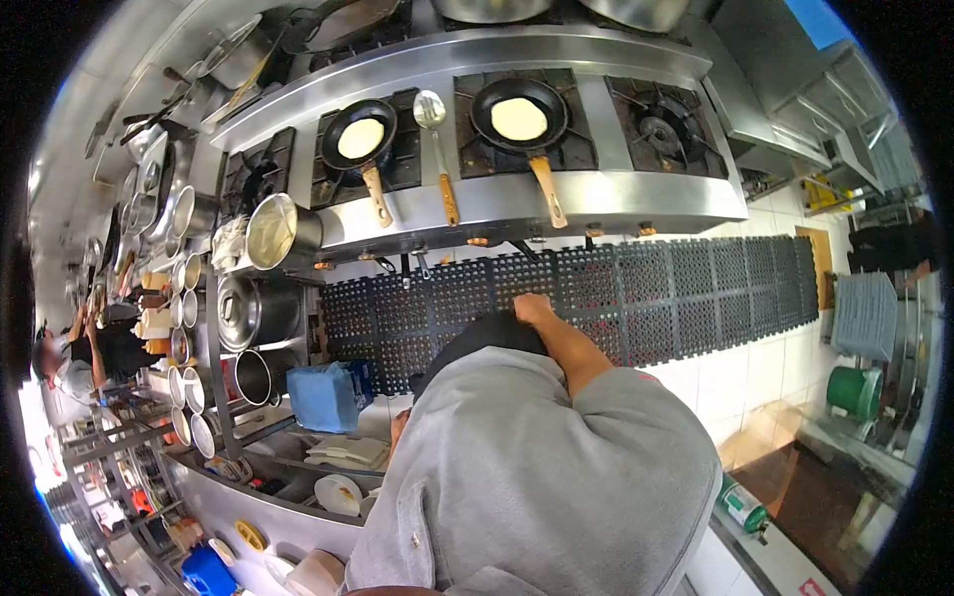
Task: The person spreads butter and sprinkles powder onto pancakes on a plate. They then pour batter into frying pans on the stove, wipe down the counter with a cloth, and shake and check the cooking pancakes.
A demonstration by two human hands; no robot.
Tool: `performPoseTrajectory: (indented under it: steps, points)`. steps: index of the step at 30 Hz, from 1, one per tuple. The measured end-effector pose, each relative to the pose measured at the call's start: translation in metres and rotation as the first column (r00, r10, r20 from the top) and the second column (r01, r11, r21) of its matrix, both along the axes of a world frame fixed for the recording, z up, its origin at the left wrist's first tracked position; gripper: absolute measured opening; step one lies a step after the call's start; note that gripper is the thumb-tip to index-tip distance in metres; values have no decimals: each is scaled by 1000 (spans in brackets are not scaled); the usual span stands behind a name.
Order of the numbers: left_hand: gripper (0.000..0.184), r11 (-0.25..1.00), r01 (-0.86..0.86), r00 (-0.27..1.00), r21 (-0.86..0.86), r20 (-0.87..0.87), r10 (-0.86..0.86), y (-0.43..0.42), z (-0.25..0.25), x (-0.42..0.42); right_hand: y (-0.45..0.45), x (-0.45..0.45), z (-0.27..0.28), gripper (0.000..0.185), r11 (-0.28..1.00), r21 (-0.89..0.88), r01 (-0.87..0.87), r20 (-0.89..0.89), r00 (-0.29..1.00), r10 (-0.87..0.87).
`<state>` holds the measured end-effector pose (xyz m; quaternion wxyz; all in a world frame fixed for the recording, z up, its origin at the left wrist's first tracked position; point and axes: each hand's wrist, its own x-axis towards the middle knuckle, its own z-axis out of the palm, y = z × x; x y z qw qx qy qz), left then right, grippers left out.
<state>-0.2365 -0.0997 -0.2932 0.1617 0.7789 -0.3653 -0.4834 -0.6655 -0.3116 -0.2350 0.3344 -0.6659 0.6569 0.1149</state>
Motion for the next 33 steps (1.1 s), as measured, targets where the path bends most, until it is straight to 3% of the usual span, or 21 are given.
performPoseTrajectory:
  steps: [2,4,5,6,7,10,12,14,15,17,19,21,23,25,26,27,28,29,30,32,33]
  points:
    - [33,991,-131,979,31,-152,134,-2,1,-1,3,-6,-5,24,998,6,-60,8,998,60]
    - [32,984,-168,974,58,-144,175,-13,33,-13,2,-11,-24,21,954,285,-93,14,996,92]
    - [33,982,-177,973,60,-139,184,-19,48,-18,5,-13,-22,21,952,292,-91,16,996,90]
    - [33,980,-188,972,63,-134,195,-19,57,-22,9,-15,-18,20,964,263,-48,-2,999,50]
    - [35,997,-57,998,43,-29,58,-7,18,-7,13,-15,-14,19,972,233,-6,-18,1000,11]
    - [36,995,-11,996,-101,-88,2,3,6,-1,19,-18,-25,23,971,235,-30,76,997,13]
    - [36,997,-8,999,-74,-40,5,-3,27,-9,22,-20,-40,22,976,207,-74,94,994,56]
    - [36,978,-207,931,1,-308,197,-9,46,-14,21,-21,-53,22,978,173,-117,111,989,99]
    - [35,964,-258,915,62,-304,265,-13,55,-20,18,-19,-57,22,973,205,-105,101,991,86]
    - [35,972,-231,933,45,-272,234,-13,58,-23,14,-18,-76,22,966,240,-95,92,993,75]
    - [35,979,-203,949,26,-240,204,-10,55,-23,11,-16,-99,20,980,164,-113,66,992,103]
    - [35,997,-76,994,3,-78,76,-5,39,-18,7,-10,-56,19,988,131,-87,71,994,78]
    - [36,996,-86,993,6,-78,86,-4,42,-20,1,-9,-37,18,993,101,-56,78,996,48]
    - [36,996,-93,992,10,-79,94,-7,50,-23,-12,-21,-43,19,990,119,-76,299,954,37]
    - [36,999,-38,998,-16,-57,37,-4,47,-19,-12,-34,-33,18,994,-108,-18,356,933,56]
    - [36,999,17,999,-40,-33,-19,-3,48,-17,-18,-45,-20,14,934,114,339,654,682,-327]
    - [36,999,15,999,-37,-32,-16,1,35,-10,-26,-46,25,12,712,305,632,706,352,-615]
    - [37,1000,-10,1000,-6,-6,10,6,11,0,-32,-54,48,12,557,373,742,815,25,-579]
    - [38,999,-36,999,26,20,36,12,-1,4,-49,-69,61,15,407,472,782,781,-157,-605]
    - [38,995,-61,998,75,38,58,2,8,-3,-80,-85,103,33,236,609,758,724,-409,-556]
    - [39,990,-85,995,114,55,79,-2,12,-8,-87,-86,133,32,359,620,698,762,-424,-490]
